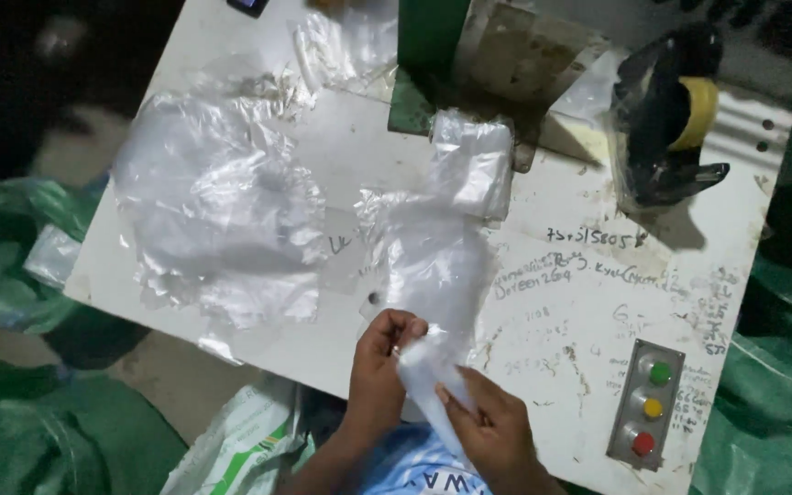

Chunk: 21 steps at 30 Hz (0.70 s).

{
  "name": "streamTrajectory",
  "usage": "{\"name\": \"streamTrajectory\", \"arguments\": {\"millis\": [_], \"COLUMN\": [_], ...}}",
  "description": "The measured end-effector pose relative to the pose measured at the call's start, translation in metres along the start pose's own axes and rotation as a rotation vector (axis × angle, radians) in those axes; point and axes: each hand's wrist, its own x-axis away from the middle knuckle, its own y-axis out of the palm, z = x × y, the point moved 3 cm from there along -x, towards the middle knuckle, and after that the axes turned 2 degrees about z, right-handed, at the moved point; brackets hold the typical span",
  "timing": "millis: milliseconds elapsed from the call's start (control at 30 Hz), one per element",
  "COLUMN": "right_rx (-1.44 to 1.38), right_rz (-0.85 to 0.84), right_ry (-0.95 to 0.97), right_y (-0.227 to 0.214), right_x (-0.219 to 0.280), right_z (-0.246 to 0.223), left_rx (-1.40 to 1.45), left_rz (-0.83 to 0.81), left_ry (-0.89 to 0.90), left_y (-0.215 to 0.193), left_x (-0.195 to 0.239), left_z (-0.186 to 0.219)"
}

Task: The person is manually folding small plastic bags and stacking them on a workstation table.

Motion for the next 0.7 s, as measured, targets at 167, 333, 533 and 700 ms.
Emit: {"name": "streamTrajectory", "arguments": {"millis": [167, 333, 533, 700], "right_rx": [0.755, 0.450, -0.769, -0.047], "right_rz": [-0.197, -0.263, -0.005, -0.218], "right_ry": [-0.152, 0.060, 0.634, 0.149], "right_y": [0.011, -0.018, -0.036, -0.033], "right_x": [-0.004, -0.027, -0.020, -0.002], "right_z": [0.051, -0.029, -0.050, -0.021], "left_rx": [-0.465, -0.942, -0.836, -0.658], "left_rz": [-0.178, -0.286, -0.177, -0.112], "left_ry": [0.664, 1.120, 1.021, 0.888], "left_y": [0.000, 0.008, 0.017, 0.039], "left_x": [0.025, 0.036, 0.024, 0.029], "left_z": [-0.016, -0.007, -0.007, 0.007]}}
